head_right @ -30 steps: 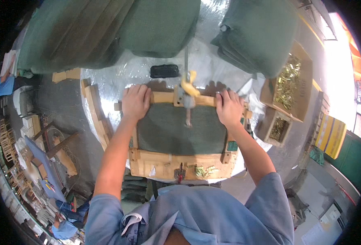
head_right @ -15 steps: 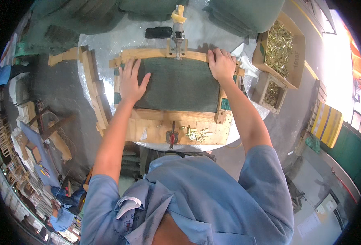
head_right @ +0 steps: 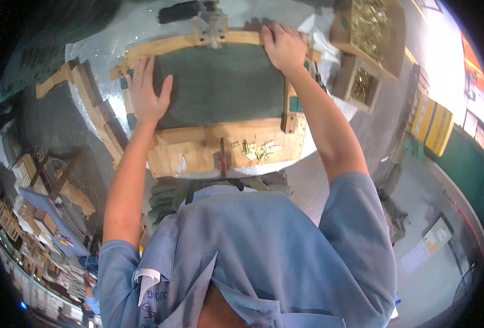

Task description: The person uses a pneumatic drill to fasten green fabric cushions to a wooden jig. They repeatedly pick up cushions, align them on the jig, and drive fasteners into the corners before stacking the finished units.

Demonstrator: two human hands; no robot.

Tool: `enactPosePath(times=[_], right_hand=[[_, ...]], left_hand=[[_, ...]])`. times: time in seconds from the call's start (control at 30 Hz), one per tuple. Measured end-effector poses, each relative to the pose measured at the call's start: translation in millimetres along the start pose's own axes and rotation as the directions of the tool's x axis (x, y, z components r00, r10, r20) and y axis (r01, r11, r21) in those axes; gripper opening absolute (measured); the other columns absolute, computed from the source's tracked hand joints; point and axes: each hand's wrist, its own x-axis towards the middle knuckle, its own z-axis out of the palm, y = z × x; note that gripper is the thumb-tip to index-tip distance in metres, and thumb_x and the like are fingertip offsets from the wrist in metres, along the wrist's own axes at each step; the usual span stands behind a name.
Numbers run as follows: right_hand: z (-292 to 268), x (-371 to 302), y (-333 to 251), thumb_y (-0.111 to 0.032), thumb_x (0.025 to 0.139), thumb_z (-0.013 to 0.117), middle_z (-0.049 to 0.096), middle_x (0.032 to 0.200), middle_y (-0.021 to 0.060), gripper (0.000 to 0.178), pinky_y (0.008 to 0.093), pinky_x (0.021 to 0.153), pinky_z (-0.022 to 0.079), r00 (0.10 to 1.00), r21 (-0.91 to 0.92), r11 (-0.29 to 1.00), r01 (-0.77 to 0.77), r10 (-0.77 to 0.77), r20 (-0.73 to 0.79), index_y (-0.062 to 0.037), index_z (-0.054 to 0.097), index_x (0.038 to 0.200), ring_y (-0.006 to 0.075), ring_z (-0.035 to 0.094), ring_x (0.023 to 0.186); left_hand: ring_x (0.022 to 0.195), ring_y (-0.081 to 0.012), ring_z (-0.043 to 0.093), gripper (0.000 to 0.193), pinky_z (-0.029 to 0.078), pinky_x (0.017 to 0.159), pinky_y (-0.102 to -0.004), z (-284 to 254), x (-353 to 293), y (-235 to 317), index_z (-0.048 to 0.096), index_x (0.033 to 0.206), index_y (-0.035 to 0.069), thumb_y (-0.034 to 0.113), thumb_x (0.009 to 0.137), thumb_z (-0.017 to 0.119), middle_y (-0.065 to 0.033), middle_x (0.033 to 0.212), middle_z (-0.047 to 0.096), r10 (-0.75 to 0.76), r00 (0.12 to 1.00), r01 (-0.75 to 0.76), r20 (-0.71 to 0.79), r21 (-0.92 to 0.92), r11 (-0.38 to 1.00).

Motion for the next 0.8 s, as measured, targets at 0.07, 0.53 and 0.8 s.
enactPosePath(times=[0.07, 0.53, 0.8], right_hand=[[1.1, -1.6, 2.0, -0.034, 0.1, 0.063, 0.075, 0.102, 0.0096, 0.022, 0.0501, 0.093, 0.046, 0.994, -0.035, 0.999, -0.001, -0.003, -0.106, -0.0163, 0.076, 0.105, 0.0344, 0.069, 0.1], [-91.8, -411.3, -191.1, -0.01, 0.101, 0.065, 0.072, 0.098, 0.0135, 0.018, 0.0365, 0.087, 0.055, 0.588, 0.528, 0.376, -0.761, 0.744, 0.318, -0.0009, 0.068, 0.115, 0.0239, 0.07, 0.092], [-79.2, -493.1, -206.8, -0.019, 0.108, 0.062, 0.072, 0.1, 0.004, 0.02, 0.0267, 0.072, 0.054, 0.466, 0.611, 0.021, -0.791, 0.668, 0.581, -0.0046, 0.068, 0.121, 0.0102, 0.065, 0.081]], left_hand=[[0.157, -0.0373, 0.039, 0.075, 0.022, 0.128, -0.0633, 2.5, 4.4, -0.6, 0.053, 0.158, 0.008, 0.052, 0.099, 0.068, -0.0179, 0.166, 0.047, 0.03, 1.0, -0.03, 0.0, 0.015, 0.999], [0.161, -0.0336, 0.034, 0.07, 0.019, 0.13, -0.0613, 23.1, 0.9, -16.6, 0.053, 0.158, 0.005, 0.053, 0.107, 0.046, -0.0187, 0.168, 0.045, 0.056, 0.998, -0.065, 0.041, 0.245, 0.967], [0.152, -0.0407, 0.043, 0.056, 0.029, 0.127, -0.0583, -59.4, -30.6, -30.4, 0.06, 0.147, 0.006, 0.035, 0.1, 0.067, -0.025, 0.158, 0.052, -0.023, 1.0, 0.021, -0.008, -0.203, 0.979]])
